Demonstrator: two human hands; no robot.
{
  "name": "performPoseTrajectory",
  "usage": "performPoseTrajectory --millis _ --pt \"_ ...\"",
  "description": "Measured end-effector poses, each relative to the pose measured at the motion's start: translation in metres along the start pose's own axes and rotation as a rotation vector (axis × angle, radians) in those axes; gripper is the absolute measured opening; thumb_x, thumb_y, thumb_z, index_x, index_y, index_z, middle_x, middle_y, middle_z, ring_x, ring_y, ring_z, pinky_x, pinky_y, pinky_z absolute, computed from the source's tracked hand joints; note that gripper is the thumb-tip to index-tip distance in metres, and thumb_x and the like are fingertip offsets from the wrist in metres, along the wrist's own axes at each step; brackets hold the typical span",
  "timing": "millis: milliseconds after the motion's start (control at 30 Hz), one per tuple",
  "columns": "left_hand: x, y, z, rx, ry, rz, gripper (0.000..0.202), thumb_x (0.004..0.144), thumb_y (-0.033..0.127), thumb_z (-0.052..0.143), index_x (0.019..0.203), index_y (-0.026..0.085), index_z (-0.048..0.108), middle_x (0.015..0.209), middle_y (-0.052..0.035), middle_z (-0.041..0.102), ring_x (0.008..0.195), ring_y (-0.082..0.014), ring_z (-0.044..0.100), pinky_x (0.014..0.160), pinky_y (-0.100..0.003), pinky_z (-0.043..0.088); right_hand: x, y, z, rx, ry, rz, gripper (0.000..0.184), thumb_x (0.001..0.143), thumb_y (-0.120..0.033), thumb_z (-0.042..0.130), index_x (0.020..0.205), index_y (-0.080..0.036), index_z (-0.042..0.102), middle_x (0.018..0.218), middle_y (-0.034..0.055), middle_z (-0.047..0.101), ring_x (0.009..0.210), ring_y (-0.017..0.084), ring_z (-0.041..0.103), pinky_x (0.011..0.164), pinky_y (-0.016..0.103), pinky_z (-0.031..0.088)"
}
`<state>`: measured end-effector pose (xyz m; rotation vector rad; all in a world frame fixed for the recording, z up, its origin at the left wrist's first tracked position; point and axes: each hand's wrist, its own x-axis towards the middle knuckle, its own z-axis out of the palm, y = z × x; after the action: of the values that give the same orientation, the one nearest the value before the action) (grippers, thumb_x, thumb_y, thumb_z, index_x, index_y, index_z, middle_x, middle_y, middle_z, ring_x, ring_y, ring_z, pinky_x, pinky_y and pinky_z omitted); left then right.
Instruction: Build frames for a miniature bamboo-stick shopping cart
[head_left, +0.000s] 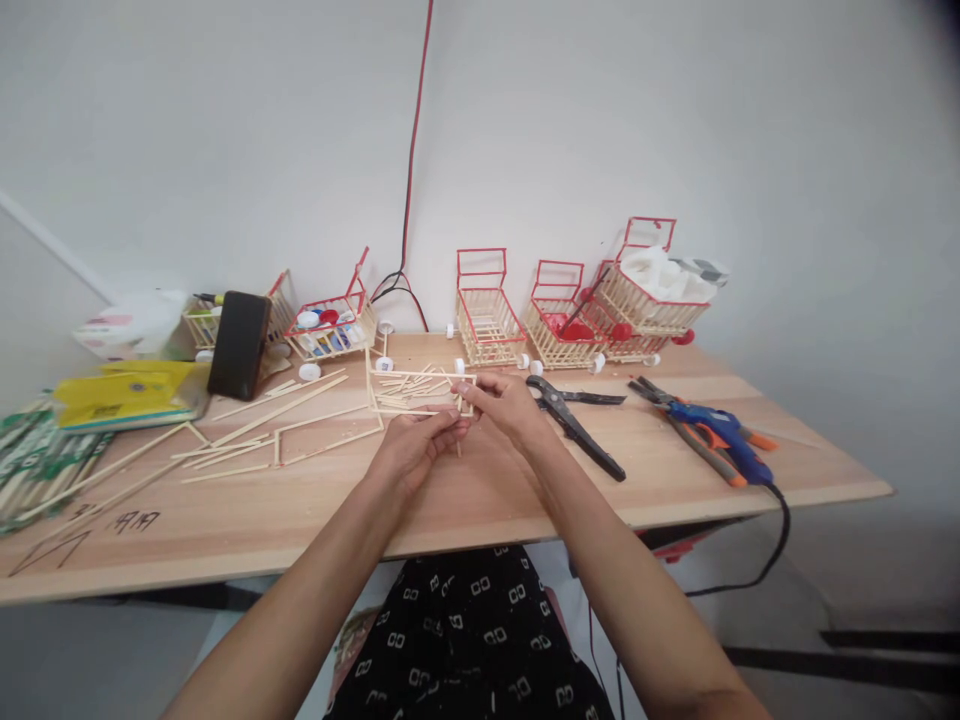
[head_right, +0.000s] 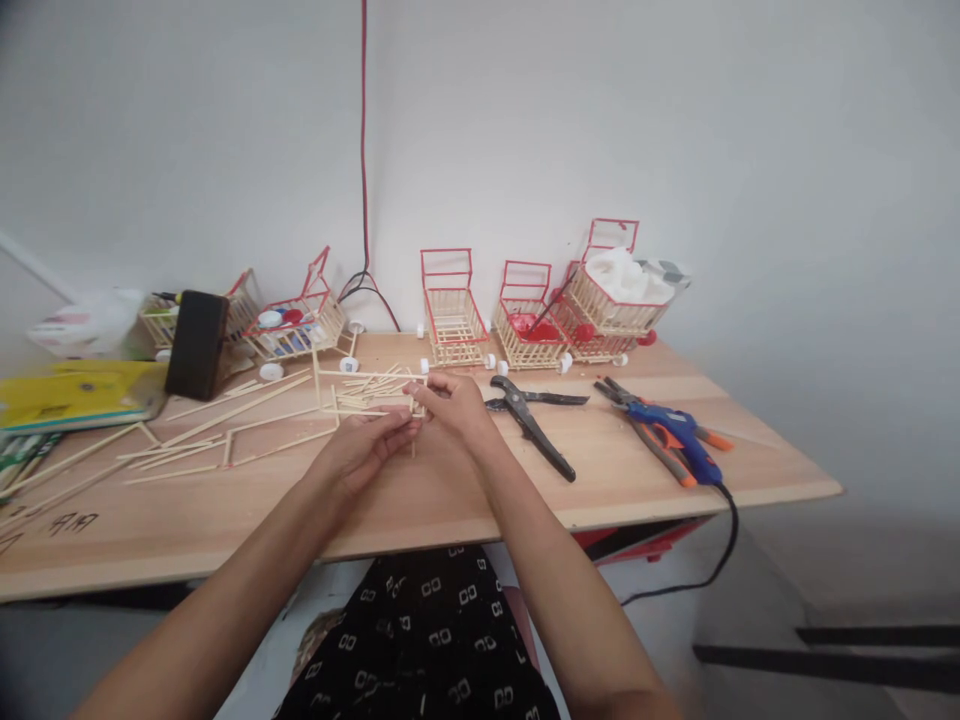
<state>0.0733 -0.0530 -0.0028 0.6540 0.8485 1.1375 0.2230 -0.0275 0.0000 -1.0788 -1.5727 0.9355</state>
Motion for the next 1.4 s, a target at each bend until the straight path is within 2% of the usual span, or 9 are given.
performPoseTrajectory --millis 233,433,700,833,1233,1400 --pt "-0.0012 0.0005 -0.0005 -0.024 -0.027 -0.014 0.008 0.065 0.006 0.076 0.07 0.007 0.07 0.071 -0.0082 0.072 0.065 -0.0117 0.067 0.068 -0.02 0.057 0.0003 -0.0003 0.0008 0.227 -0.035 0.015 0.037 0.075 -0.054 0.066 0.085 -0.019 0.07 0.068 -0.001 0.058 0.059 0.012 0.052 0.054 0.025 0.045" --pt "-0.001 -0.0003 -0.0005 -0.024 -0.022 0.004 0.01 0.064 0.007 0.078 0.07 0.007 0.07 0.072 -0.0089 0.072 0.066 -0.0128 0.068 0.069 -0.021 0.058 -0.0002 -0.0043 0.0044 0.205 0.049 -0.003 0.037 0.075 -0.053 0.066 0.078 -0.017 0.07 0.064 0.0005 0.058 0.058 0.013 0.052 0.051 0.025 0.044" --pt "-0.0018 0.0005 0.0003 -0.016 -0.01 0.003 0.008 0.064 0.005 0.077 0.069 0.004 0.07 0.069 -0.0093 0.072 0.063 -0.0136 0.069 0.064 -0.019 0.059 0.0002 -0.0008 0.0072 0.082 0.139 -0.08 0.03 0.078 -0.045 0.062 0.085 -0.016 0.067 0.062 -0.0002 0.059 0.051 0.012 0.052 0.048 0.024 0.044" --pt "-0.0005 -0.0016 -0.0011 -0.033 -0.014 0.01 0.01 0.063 0.005 0.078 0.068 0.004 0.07 0.067 -0.0077 0.071 0.061 -0.0137 0.069 0.064 -0.02 0.059 0.0009 -0.0002 0.0057 -0.01 0.161 -0.133 0.026 0.081 -0.041 0.06 0.082 -0.016 0.067 0.063 0.0012 0.06 0.055 0.013 0.054 0.05 0.024 0.044" --pt "0.0004 -0.0027 0.001 -0.029 -0.003 0.012 0.007 0.066 0.004 0.075 0.071 0.005 0.069 0.068 -0.0085 0.072 0.063 -0.0136 0.069 0.066 -0.02 0.059 0.0019 -0.003 0.005 0.086 0.117 -0.088 0.031 0.08 -0.045 0.061 0.079 -0.015 0.066 0.06 -0.0005 0.057 0.051 0.01 0.049 0.048 0.023 0.041" --pt "0.0019 -0.0026 -0.0012 -0.036 -0.004 0.01 0.006 0.067 0.005 0.075 0.07 0.005 0.07 0.067 -0.0074 0.071 0.064 -0.0134 0.069 0.067 -0.02 0.059 0.0026 -0.0018 0.0034 0.096 0.063 -0.056 0.038 0.076 -0.054 0.062 0.082 -0.016 0.069 0.07 0.001 0.06 0.061 0.012 0.051 0.051 0.024 0.039"
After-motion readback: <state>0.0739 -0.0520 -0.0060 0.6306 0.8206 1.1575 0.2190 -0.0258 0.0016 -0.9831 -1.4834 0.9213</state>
